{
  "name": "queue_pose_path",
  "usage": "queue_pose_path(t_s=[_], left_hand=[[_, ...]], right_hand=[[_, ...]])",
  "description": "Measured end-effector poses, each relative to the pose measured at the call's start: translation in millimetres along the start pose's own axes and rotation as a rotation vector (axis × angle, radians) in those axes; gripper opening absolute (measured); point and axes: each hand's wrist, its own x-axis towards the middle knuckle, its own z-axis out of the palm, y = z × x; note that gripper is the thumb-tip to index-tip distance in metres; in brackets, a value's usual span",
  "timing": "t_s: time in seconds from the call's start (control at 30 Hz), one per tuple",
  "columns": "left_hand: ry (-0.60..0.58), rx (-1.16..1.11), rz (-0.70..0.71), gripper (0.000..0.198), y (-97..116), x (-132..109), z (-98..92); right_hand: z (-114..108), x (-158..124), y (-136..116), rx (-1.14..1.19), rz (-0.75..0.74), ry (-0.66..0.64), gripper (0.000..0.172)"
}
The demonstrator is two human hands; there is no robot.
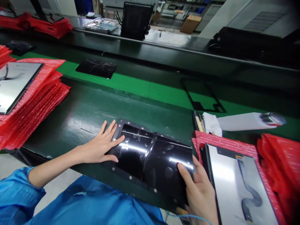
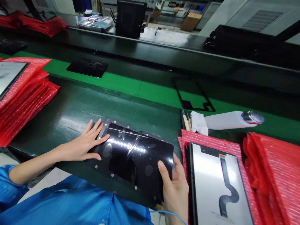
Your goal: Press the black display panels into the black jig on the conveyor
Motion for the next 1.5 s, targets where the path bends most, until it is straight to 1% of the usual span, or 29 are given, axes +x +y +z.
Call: queue_pose_path(t_s=[0.07, 0.17, 0.23, 0.3, 0.4, 0.47, 0.53, 0.6, 0.67, 0.77, 0.9, 1.0, 1.07, 1.13, 1.2, 1.27, 1.3, 1.33, 1.4, 1.43, 1.5], left_hand=[[0.002, 0.067, -0.006, 0.085, 2, 1, -0.3], [0.008, 0.186, -0.002, 0.088, 6, -1, 5.2], [0.033, 0.253, 0.007, 0.086, 6, -4, 12.1], [0.076, 0.302, 0.024, 0.081, 1, -4, 20.3], [0.182, 0.365, 0.048, 0.073, -10, 9, 30.3], [0.249, 0.383, 0.020, 0.075, -13, 23, 32.1], [0.275, 0.372, -0.019, 0.078, -12, 37, 30.4], [0.275, 0.340, -0.032, 0.082, -10, 45, 28.0], [0.271, 0.316, -0.034, 0.083, -10, 47, 27.7], [0.268, 0.293, -0.045, 0.081, -15, 44, 33.0], [0.283, 0.264, -0.021, 0.082, -25, 43, 42.4], [0.276, 0.246, -0.016, 0.082, -27, 47, 41.0], [0.266, 0.233, -0.025, 0.081, -24, 50, 35.2], [0.257, 0.223, -0.042, 0.077, -19, 51, 28.3], [0.251, 0.214, -0.060, 0.072, -11, 46, 23.2], [0.228, 0.194, -0.076, 0.068, -4, 33, 21.5], [0.204, 0.173, -0.079, 0.067, -3, 25, 22.0], [0.175, 0.148, -0.071, 0.069, -3, 16, 23.1], [0.102, 0.099, -0.032, 0.075, -9, -1, 27.0], [0.069, 0.083, -0.004, 0.079, -14, -8, 29.3], [0.015, 0.073, 0.044, 0.082, -26, -18, 33.5]], right_hand=[[-5, 5, 7, -0.057, -0.084, -0.011, 0.077], [-22, 17, 10, -0.337, -0.310, -0.034, 0.062], [-36, 27, 5, -0.506, -0.407, -0.107, 0.050], [-48, 43, -3, -0.566, -0.429, -0.197, 0.042], [-56, 79, -16, -0.582, -0.356, -0.324, 0.036], [-55, 107, -22, -0.592, -0.277, -0.419, 0.030], [-51, 132, -27, -0.599, -0.206, -0.517, 0.024], [-46, 151, -32, -0.600, -0.152, -0.609, 0.025], [-41, 162, -36, -0.605, -0.104, -0.693, 0.029], [-36, 169, -41, -0.630, -0.052, -0.761, 0.033], [-30, 177, -43, -0.676, -0.028, -0.779, 0.036], [-26, 182, -46, -0.691, -0.027, -0.763, 0.039], [-25, 179, -47, -0.684, -0.032, -0.731, 0.043], [-28, 165, -45, -0.666, -0.047, -0.678, 0.046], [-37, 138, -38, -0.644, -0.087, -0.573, 0.051], [-50, 100, -24, -0.606, -0.123, -0.458, 0.059], [-57, 79, -15, -0.579, -0.123, -0.430, 0.065], [-64, 60, -6, -0.549, -0.109, -0.428, 0.072], [-75, 29, 9, -0.502, -0.048, -0.494, 0.084], [-79, 19, 14, -0.491, -0.020, -0.528, 0.090], [-81, 13, 17, -0.497, 0.010, -0.569, 0.100]])
